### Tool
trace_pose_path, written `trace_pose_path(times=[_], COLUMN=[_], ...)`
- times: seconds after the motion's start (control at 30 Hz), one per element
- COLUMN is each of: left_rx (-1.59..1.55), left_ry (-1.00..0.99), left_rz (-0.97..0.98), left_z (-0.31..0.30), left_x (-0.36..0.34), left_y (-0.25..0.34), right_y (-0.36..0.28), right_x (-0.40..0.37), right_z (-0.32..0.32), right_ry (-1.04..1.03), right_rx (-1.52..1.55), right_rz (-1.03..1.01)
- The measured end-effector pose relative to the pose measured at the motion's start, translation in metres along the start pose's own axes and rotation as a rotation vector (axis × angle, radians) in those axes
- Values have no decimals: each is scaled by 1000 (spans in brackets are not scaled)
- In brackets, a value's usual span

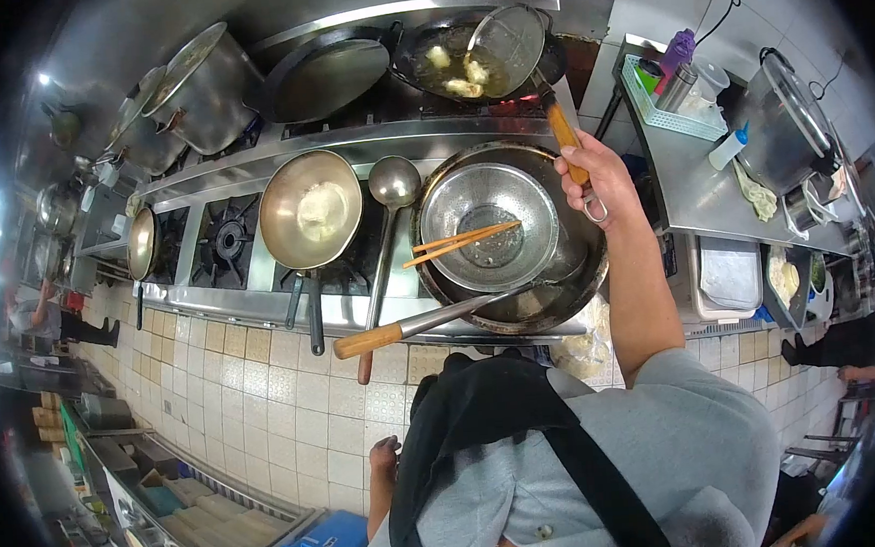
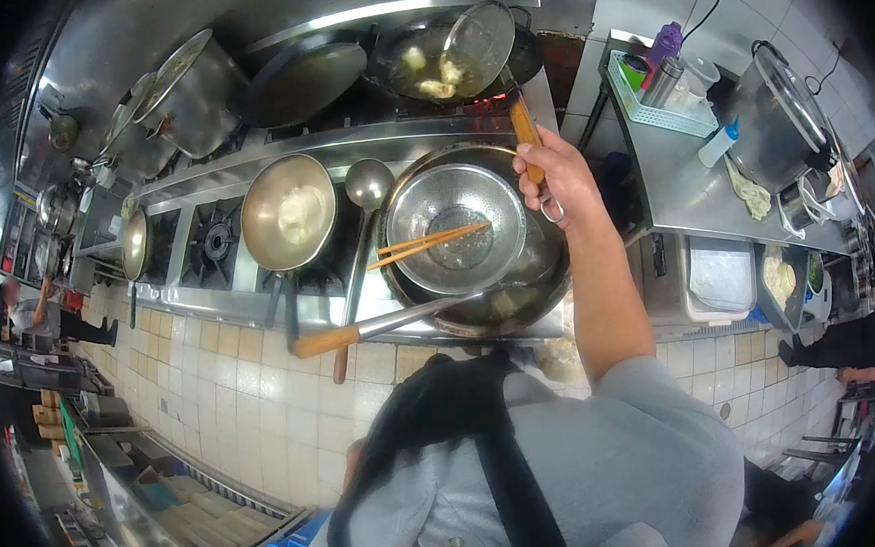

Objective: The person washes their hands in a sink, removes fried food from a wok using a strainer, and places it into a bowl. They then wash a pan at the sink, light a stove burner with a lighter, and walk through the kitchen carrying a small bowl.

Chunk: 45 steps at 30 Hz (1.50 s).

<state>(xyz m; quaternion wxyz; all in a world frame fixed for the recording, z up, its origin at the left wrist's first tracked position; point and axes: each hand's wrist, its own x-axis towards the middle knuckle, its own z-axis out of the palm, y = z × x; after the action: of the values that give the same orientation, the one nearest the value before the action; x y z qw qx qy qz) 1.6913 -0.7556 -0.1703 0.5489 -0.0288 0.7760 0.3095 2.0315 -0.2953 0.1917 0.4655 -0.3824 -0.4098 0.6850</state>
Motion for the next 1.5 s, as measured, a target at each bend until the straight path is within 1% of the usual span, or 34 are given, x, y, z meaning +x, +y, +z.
trace_pose_path(times=[0.03, 0.1, 0.2, 0.3, 0.37, 0.4, 0.47, 0.53, 0.6, 0.63, 0.67, 0.7, 0.73, 0.8, 0.83, 0.87, 0.93, 0.97, 1.0, 1.03, 1.07, 1.13, 1.17, 1.2, 1.23, 1.3, 1.33, 1.4, 1.47, 1.5], left_rx=[154, 308, 380, 377, -34, -35, 42, 67, 91, 56, 20, 18, 0, -20, 255, 518, 574, 604, 581, 558, 537, 324, 108, 111, 229, 354, 334, 307, 290, 286], left_ry=[-42, -85, -43, -53, 10, 10, 15, 6, -3, 22, 47, 48, 51, 53, 0, -9, 38, 68, 47, 29, 15, 20, 28, 26, -15, -63, -80, -97, -103, -107], left_rz=[151, 305, 240, 239, 81, 82, 108, 129, 148, 107, 66, 66, 58, 50, 216, 397, 586, 680, 595, 510, 425, 269, 111, 112, 262, 411, 352, 307, 282, 271], left_z=[-4, -5, -1, -1, 2, 1, -3, -9, -7, -5, -4, -3, -2, -4, -9, -15, -27, -25, -31, -30, -24, -24, -23, -27, -31, -34, -33, -30, -31, -31], left_x=[-1, -4, -15, -8, 13, 18, 27, 38, 30, 26, 23, 20, 17, 8, 3, 2, 68, 70, 69, 44, 0, 27, 32, 35, 27, 14, 8, 7, 8, 9], left_y=[-1, 3, 17, 14, -3, -8, -15, -24, -20, -19, -18, -16, -15, -9, -6, -8, -60, -60, -62, -43, -8, -21, -21, -23, -18, -7, 0, 17, 21, 23], right_y=[2, 7, 10, 23, 27, 28, 31, 34, 38, 39, 39, 40, 42, 44, 45, 46, 48, 48, 48, 46, 43, 39, 37, 37, 37, 39, 38, 33, 20, 13], right_x=[1, 7, 9, 24, 34, 38, 45, 54, 63, 67, 71, 73, 74, 74, 73, 70, 63, 58, 53, 46, 38, 23, 15, 11, 12, 11, 9, 11, 5, 5], right_z=[2, 5, 18, 22, 23, 26, 34, 37, 37, 37, 36, 35, 34, 32, 31, 31, 32, 33, 35, 37, 41, 46, 48, 49, 49, 48, 47, 48, 52, 50], right_ry=[1, 8, 4, -34, -91, -92, -124, -142, -174, -175, -218, -262, -264, -357, -357, -368, -377, -384, -391, -388, -363, -337, -339, -339, -336, -300, -292, -304, -326, -372], right_rx=[0, -123, -48, 23, 89, 88, 227, 266, 407, 406, 486, 565, 565, 687, 686, 710, 735, 743, 750, 750, 720, 689, 688, 686, 685, 575, 575, 659, 667, 642], right_rz=[-2, -11, 20, 22, 43, 41, 62, 68, 98, 98, 124, 151, 152, 143, 142, 133, 122, 106, 91, 89, 64, 38, 13, -12, -14, -35, -41, 8, -7, -32])
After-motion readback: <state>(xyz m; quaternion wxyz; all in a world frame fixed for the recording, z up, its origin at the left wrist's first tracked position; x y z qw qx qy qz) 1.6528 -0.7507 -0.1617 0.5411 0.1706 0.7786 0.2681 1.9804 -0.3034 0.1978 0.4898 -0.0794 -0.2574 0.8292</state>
